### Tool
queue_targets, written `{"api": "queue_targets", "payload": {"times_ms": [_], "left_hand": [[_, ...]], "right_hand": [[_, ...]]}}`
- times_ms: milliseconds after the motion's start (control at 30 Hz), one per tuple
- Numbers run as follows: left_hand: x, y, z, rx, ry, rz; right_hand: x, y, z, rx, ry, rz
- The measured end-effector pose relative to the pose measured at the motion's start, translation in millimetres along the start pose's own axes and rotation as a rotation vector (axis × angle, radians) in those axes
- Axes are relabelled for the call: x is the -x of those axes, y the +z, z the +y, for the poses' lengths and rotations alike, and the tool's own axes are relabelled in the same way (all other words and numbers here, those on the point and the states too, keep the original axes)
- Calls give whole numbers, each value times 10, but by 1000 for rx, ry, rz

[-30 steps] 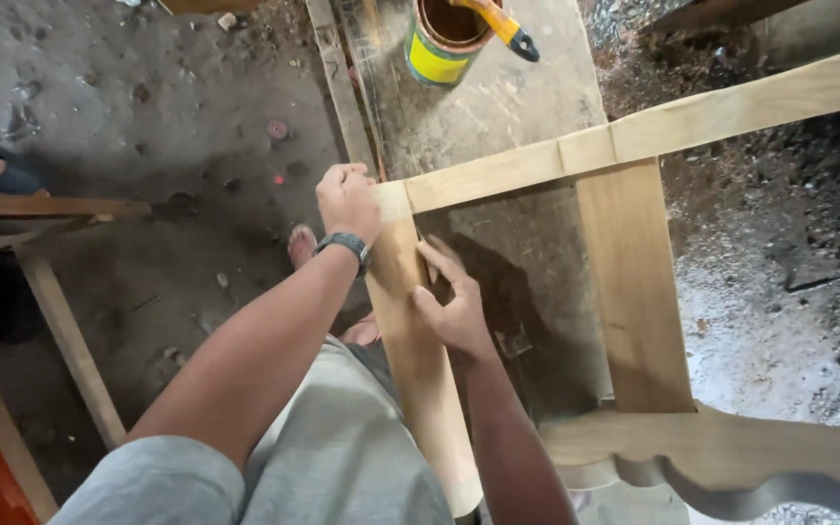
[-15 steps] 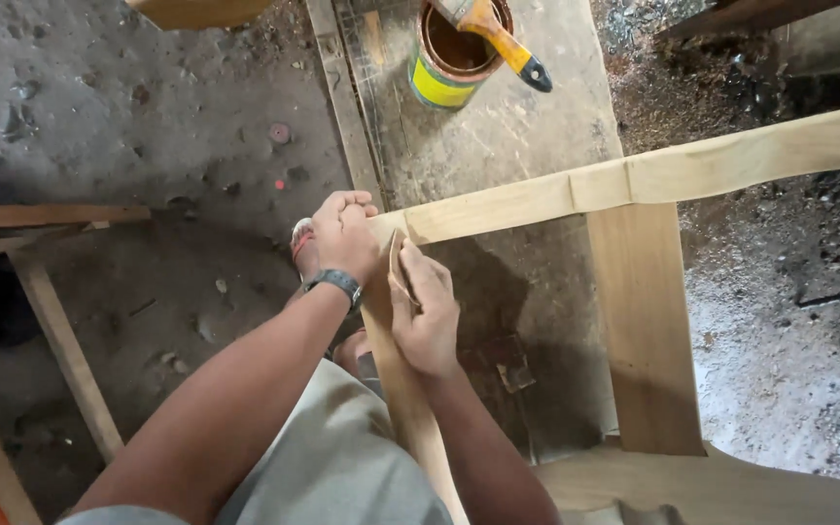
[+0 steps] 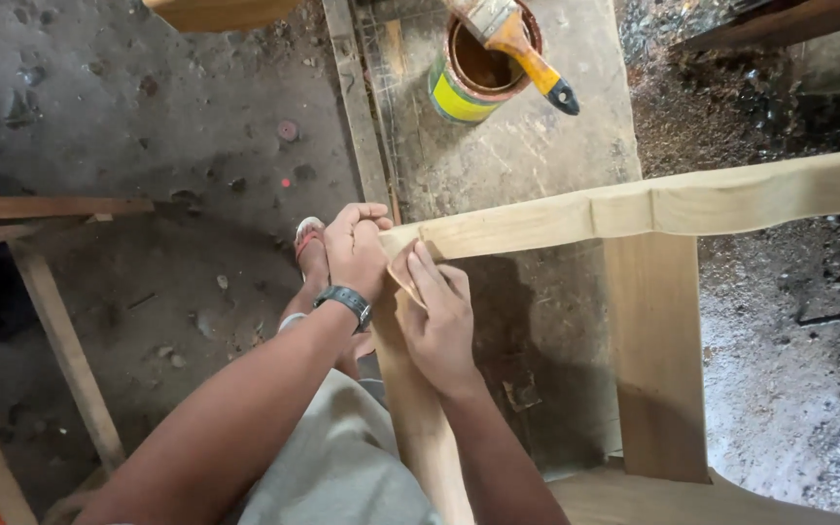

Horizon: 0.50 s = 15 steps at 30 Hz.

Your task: The person sands a wooden chair frame using a sanding block, moving along the legs and crossbars. The person adjusts grip and position to reach different sections of the frame while sanding.

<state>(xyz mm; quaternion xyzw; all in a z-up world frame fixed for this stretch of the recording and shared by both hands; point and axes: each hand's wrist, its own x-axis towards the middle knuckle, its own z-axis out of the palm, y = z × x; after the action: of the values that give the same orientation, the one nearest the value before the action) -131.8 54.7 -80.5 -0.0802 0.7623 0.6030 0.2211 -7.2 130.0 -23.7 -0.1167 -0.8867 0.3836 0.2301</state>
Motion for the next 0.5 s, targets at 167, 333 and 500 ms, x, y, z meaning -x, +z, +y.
{"api": "queue_targets", "payload": {"times_ms": [167, 333, 500], "left_hand": [[-83, -52, -27, -33, 346, -55], [-45, 1, 12, -28, 128, -22], [83, -107, 134, -95, 167, -30]], "right_hand": [[-249, 268, -35, 51, 197, 98], [-89, -34, -338, -58, 344, -4], [-188, 102, -127, -10, 366, 45]]}}
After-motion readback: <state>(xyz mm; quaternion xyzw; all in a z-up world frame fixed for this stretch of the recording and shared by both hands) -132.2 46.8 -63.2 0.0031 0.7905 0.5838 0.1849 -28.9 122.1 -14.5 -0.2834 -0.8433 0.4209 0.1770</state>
